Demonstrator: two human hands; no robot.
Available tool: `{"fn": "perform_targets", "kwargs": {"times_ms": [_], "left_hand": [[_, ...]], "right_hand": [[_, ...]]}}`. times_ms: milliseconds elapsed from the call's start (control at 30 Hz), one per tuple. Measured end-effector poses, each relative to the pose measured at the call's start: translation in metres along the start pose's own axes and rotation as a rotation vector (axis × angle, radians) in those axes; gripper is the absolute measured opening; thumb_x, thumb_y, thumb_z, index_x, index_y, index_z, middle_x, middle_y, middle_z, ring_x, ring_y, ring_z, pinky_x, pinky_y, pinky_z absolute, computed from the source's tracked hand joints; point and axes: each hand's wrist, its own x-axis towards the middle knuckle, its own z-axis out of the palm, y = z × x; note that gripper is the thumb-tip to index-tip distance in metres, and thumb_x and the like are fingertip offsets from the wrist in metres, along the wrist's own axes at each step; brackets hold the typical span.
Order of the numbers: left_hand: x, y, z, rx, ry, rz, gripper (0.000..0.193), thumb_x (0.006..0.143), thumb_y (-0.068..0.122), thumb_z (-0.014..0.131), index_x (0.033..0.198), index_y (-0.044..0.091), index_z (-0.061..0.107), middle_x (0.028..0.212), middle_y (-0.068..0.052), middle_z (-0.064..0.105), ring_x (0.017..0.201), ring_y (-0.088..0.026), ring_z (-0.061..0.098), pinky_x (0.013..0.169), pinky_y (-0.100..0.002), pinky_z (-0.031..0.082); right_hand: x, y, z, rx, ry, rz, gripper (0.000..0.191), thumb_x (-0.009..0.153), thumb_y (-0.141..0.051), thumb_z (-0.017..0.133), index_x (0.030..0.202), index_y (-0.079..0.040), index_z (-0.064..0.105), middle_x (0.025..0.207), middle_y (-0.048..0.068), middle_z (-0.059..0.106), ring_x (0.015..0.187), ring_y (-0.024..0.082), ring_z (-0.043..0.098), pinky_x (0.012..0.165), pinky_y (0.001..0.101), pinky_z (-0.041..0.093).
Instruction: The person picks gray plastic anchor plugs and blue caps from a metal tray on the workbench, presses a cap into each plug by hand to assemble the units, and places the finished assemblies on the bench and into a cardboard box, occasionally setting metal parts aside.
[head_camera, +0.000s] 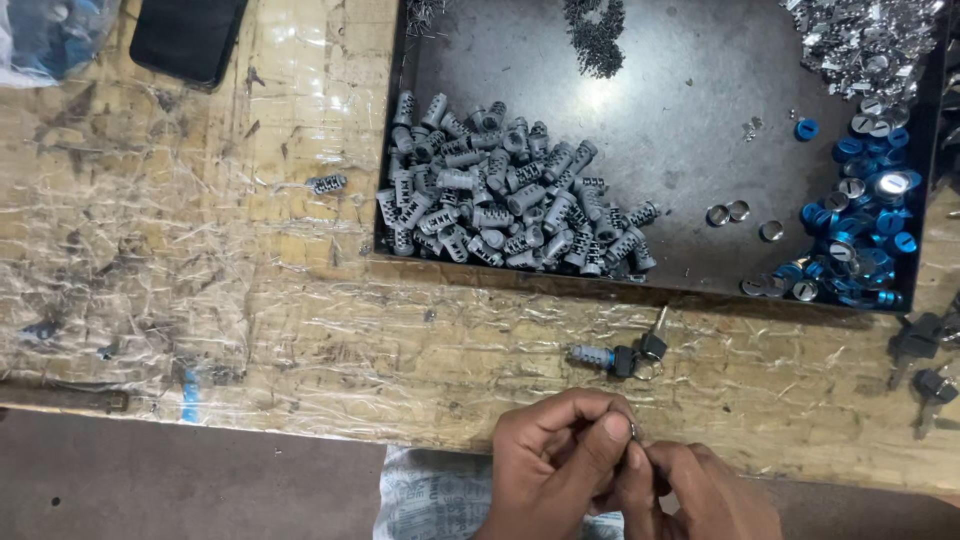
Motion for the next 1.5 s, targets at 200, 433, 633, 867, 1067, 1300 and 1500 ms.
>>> {"fn": "perform_targets", "kwargs": {"times_ms": [200, 433, 633, 867, 1067, 1300, 1500], "left_hand": [[-0.004, 0.007, -0.001, -0.040, -0.008, -0.003, 0.014, 0.102, 0.003, 0.065, 0.104, -0.009, 0.072, 0.077, -0.005, 0.066, 0.057, -0.003, 0.050, 0.049, -0.022, 0.037], [0.010, 0.035, -0.006, 0.743, -0.064, 0.398, 0.012, 0.097, 0.004, 0.070, 0.102, -0.004, 0.078, 0.077, -0.002, 0.067, 0.062, -0.004, 0.056, 0.052, -0.023, 0.040], [0.024, 0.053, -0.030, 0.660, -0.242, 0.026, 0.014, 0.099, 0.007, 0.069, 0.100, -0.002, 0.079, 0.082, -0.002, 0.074, 0.062, -0.001, 0.055, 0.052, -0.020, 0.040], [0.042, 0.045, -0.042, 0.339, -0.111, 0.054, 0.010, 0.096, 0.001, 0.069, 0.100, -0.004, 0.076, 0.081, 0.001, 0.072, 0.068, 0.000, 0.058, 0.060, -0.020, 0.045], [0.040, 0.034, -0.038, 0.404, 0.095, 0.143, 0.009, 0.096, 0.004, 0.070, 0.090, -0.002, 0.073, 0.065, 0.007, 0.057, 0.053, 0.002, 0.041, 0.047, -0.020, 0.029], [0.043, 0.030, -0.037, 0.361, 0.132, 0.067, 0.011, 0.099, 0.005, 0.065, 0.091, -0.002, 0.069, 0.067, 0.006, 0.055, 0.056, 0.001, 0.042, 0.048, -0.020, 0.029], [0.043, 0.052, -0.026, 0.099, -0.031, -0.056, 0.018, 0.107, 0.013, 0.055, 0.096, -0.001, 0.060, 0.072, -0.002, 0.056, 0.056, -0.005, 0.049, 0.047, -0.023, 0.038]], "right_hand": [[0.004, 0.000, 0.000, 0.105, 0.020, -0.239, 0.012, 0.079, -0.019, 0.078, 0.081, -0.010, 0.070, 0.069, 0.013, 0.073, 0.060, 0.029, 0.072, 0.053, 0.0393, 0.055], [0.039, -0.021, -0.024, 0.246, 0.090, -0.412, 0.035, 0.072, 0.003, 0.073, 0.107, -0.003, 0.074, 0.091, 0.014, 0.076, 0.082, 0.023, 0.078, 0.071, 0.0330, 0.061], [0.044, -0.008, -0.011, 0.295, 0.041, -0.502, 0.045, 0.066, 0.008, 0.070, 0.110, 0.001, 0.073, 0.089, 0.013, 0.074, 0.077, 0.021, 0.076, 0.068, 0.0297, 0.060], [0.117, -0.056, -0.051, 0.468, -0.307, -0.385, 0.022, 0.082, -0.012, 0.081, 0.104, -0.015, 0.081, 0.092, 0.003, 0.082, 0.077, 0.010, 0.075, 0.061, 0.0232, 0.058], [0.220, -0.082, -0.062, -0.128, -0.173, -0.340, 0.032, 0.084, -0.010, 0.076, 0.116, -0.011, 0.076, 0.111, 0.012, 0.077, 0.092, 0.025, 0.075, 0.072, 0.0349, 0.061], [0.226, -0.044, -0.050, -0.686, -0.056, -0.507, 0.043, 0.089, -0.005, 0.076, 0.131, -0.014, 0.077, 0.104, 0.012, 0.074, 0.089, 0.024, 0.071, 0.074, 0.0349, 0.059], [0.184, -0.060, -0.069, -0.196, 0.035, -0.500, 0.033, 0.083, 0.014, 0.074, 0.108, -0.007, 0.077, 0.108, 0.016, 0.075, 0.090, 0.031, 0.072, 0.072, 0.0345, 0.055]]}}
